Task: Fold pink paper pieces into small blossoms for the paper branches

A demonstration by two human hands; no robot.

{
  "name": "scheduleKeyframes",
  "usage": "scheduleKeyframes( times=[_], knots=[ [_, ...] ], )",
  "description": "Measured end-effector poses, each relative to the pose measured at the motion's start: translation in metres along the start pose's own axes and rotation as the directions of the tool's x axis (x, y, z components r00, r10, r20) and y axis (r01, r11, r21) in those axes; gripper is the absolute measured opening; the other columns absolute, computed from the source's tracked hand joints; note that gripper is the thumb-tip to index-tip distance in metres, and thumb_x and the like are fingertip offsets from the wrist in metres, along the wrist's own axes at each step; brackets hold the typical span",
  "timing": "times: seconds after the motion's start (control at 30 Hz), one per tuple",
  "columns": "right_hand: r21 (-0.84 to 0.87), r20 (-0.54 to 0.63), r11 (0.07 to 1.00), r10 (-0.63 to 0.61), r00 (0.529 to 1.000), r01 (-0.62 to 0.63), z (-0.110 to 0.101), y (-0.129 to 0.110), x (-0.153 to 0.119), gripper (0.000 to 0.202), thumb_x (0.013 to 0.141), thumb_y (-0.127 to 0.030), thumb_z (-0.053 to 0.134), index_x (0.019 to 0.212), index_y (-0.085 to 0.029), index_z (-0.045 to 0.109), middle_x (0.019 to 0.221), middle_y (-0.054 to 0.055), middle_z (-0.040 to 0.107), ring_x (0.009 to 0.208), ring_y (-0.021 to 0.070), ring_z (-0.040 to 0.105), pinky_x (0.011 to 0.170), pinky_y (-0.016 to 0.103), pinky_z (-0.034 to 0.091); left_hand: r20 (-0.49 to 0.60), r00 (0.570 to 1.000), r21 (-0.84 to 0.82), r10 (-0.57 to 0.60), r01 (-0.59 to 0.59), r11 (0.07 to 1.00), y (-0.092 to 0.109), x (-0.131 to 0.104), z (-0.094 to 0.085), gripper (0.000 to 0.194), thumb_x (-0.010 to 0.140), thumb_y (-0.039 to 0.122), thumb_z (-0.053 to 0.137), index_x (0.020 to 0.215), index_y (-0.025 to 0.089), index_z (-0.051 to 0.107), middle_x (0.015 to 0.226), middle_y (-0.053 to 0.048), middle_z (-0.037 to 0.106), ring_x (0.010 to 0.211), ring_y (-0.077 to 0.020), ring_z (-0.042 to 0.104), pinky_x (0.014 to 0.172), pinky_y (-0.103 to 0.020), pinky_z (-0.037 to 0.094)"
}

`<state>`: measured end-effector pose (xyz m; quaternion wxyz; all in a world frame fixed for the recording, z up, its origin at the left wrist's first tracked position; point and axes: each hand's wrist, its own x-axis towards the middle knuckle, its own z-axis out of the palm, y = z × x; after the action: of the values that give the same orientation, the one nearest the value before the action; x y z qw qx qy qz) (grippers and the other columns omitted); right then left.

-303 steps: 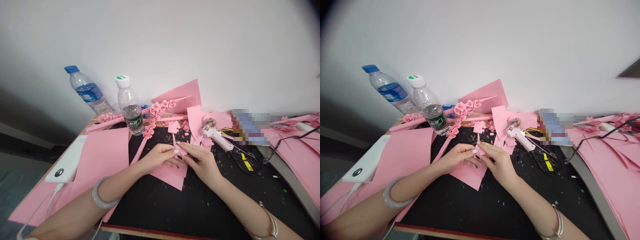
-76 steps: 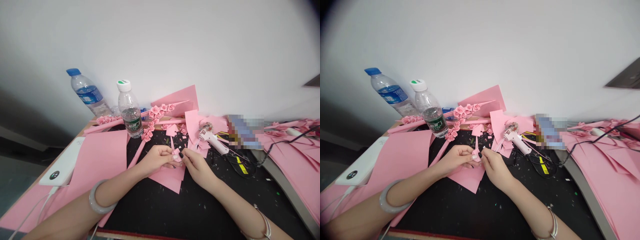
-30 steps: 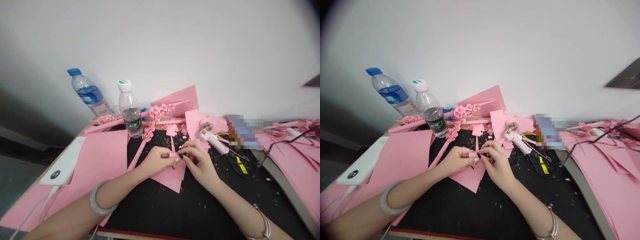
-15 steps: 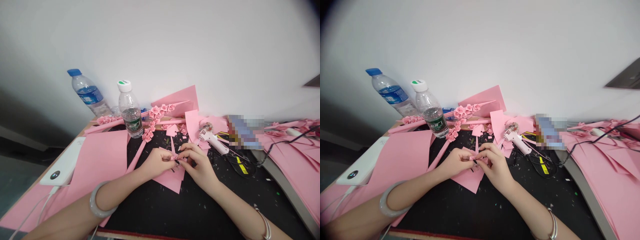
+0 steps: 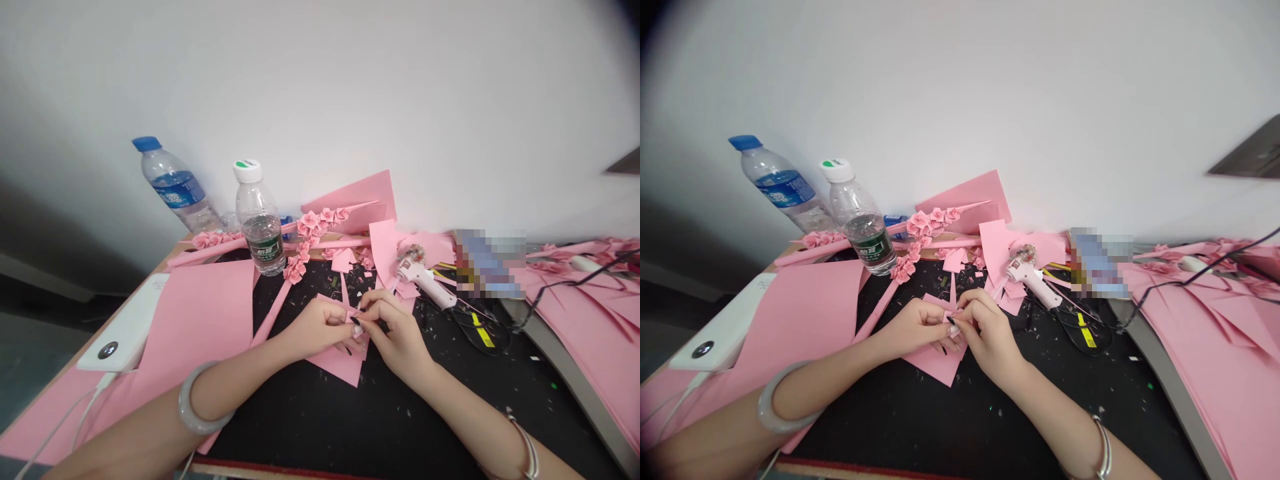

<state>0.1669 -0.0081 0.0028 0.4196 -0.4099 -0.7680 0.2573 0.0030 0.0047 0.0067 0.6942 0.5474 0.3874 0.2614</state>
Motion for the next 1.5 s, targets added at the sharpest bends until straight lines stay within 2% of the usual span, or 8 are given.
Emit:
scheduleKeyframes(
  times=[0.3, 0.63, 0.83, 0.9, 0.97, 1.07, 1.17, 1.5],
  knots=[
    [0.026, 0.075, 0.998, -0.064, 0.995, 0.063, -0.010, -0.003, 0.000, 0.020, 0.087, -0.012, 0.040, 0.080, -0.017, 0.058, 0.109, 0.009, 0.052, 0.090, 0.0179, 0.051, 0.080, 0.033, 0.041, 0.010, 1.000, -0.099, -0.005, 0.006, 0.995, -0.002, 0.003, -0.008, 0.019, 0.072, 0.029, 0.064, 0.077, 0.011, 0.068, 0.070, -0.008, 0.070, 0.067, -0.0191, 0.068, 0.058, -0.024, 0.053],
    [0.199, 0.097, 0.980, 0.009, 0.995, -0.028, -0.015, -0.001, 0.003, 0.033, 0.091, -0.023, 0.034, 0.080, -0.019, 0.065, 0.114, 0.008, 0.051, 0.092, 0.0192, 0.050, 0.083, 0.035, 0.039, 0.054, 0.997, -0.079, 0.050, -0.046, 0.996, -0.003, 0.003, -0.008, 0.023, 0.074, 0.030, 0.062, 0.084, 0.010, 0.067, 0.070, -0.008, 0.070, 0.063, -0.0173, 0.066, 0.061, -0.028, 0.053],
    [0.157, 0.050, 0.985, 0.064, 0.997, -0.071, -0.014, -0.001, 0.005, 0.017, 0.088, -0.020, 0.041, 0.082, -0.019, 0.056, 0.102, 0.007, 0.050, 0.091, 0.0181, 0.050, 0.074, 0.030, 0.040, 0.096, 0.992, -0.056, 0.076, -0.071, 0.996, -0.005, 0.004, -0.008, 0.024, 0.075, 0.031, 0.061, 0.079, 0.009, 0.067, 0.068, -0.007, 0.068, 0.062, -0.0171, 0.066, 0.062, -0.029, 0.053],
    [0.117, 0.038, 0.988, 0.101, 0.994, -0.105, -0.013, 0.000, 0.005, 0.007, 0.087, -0.019, 0.043, 0.085, -0.019, 0.050, 0.092, 0.005, 0.049, 0.081, 0.0163, 0.049, 0.062, 0.026, 0.040, 0.107, 0.992, -0.043, 0.068, -0.064, 0.997, -0.005, 0.004, -0.008, 0.024, 0.074, 0.032, 0.062, 0.076, 0.009, 0.066, 0.068, -0.007, 0.068, 0.063, -0.0171, 0.065, 0.062, -0.029, 0.053],
    [0.043, 0.107, 0.991, 0.123, 0.987, -0.128, -0.012, 0.001, 0.005, 0.003, 0.086, -0.018, 0.044, 0.083, -0.019, 0.045, 0.077, 0.001, 0.046, 0.065, 0.0132, 0.045, 0.053, 0.024, 0.036, 0.138, 0.988, -0.033, 0.065, -0.061, 0.998, -0.004, 0.004, -0.008, 0.023, 0.073, 0.032, 0.063, 0.074, 0.009, 0.066, 0.068, -0.006, 0.068, 0.063, -0.0170, 0.065, 0.063, -0.029, 0.053],
    [-0.078, 0.297, 0.994, 0.096, 0.950, -0.076, -0.012, 0.001, 0.006, 0.015, 0.086, -0.015, 0.042, 0.071, -0.019, 0.042, 0.064, -0.003, 0.041, 0.057, 0.0110, 0.039, 0.052, 0.023, 0.032, 0.183, 0.982, -0.028, 0.049, -0.045, 0.999, -0.004, 0.002, -0.009, 0.023, 0.072, 0.032, 0.063, 0.073, 0.009, 0.067, 0.068, -0.006, 0.068, 0.064, -0.0174, 0.066, 0.064, -0.029, 0.053],
    [-0.094, 0.398, 0.996, 0.041, 0.916, -0.004, -0.012, -0.002, 0.007, 0.024, 0.087, -0.013, 0.038, 0.064, -0.018, 0.039, 0.063, -0.003, 0.040, 0.057, 0.0103, 0.039, 0.053, 0.022, 0.032, 0.197, 0.980, -0.010, 0.024, -0.023, 1.000, -0.005, 0.001, -0.009, 0.023, 0.071, 0.033, 0.064, 0.073, 0.010, 0.067, 0.069, -0.007, 0.069, 0.064, -0.0184, 0.066, 0.065, -0.030, 0.053],
    [-0.080, 0.390, 0.997, 0.034, 0.920, -0.003, -0.009, -0.003, 0.005, 0.029, 0.088, -0.015, 0.035, 0.059, -0.018, 0.036, 0.059, -0.003, 0.039, 0.055, 0.0102, 0.038, 0.051, 0.022, 0.031, 0.191, 0.981, -0.001, 0.028, -0.028, 1.000, -0.003, 0.001, -0.006, 0.025, 0.070, 0.035, 0.065, 0.075, 0.010, 0.067, 0.072, -0.009, 0.070, 0.066, -0.0200, 0.066, 0.065, -0.031, 0.053]
  ],
)
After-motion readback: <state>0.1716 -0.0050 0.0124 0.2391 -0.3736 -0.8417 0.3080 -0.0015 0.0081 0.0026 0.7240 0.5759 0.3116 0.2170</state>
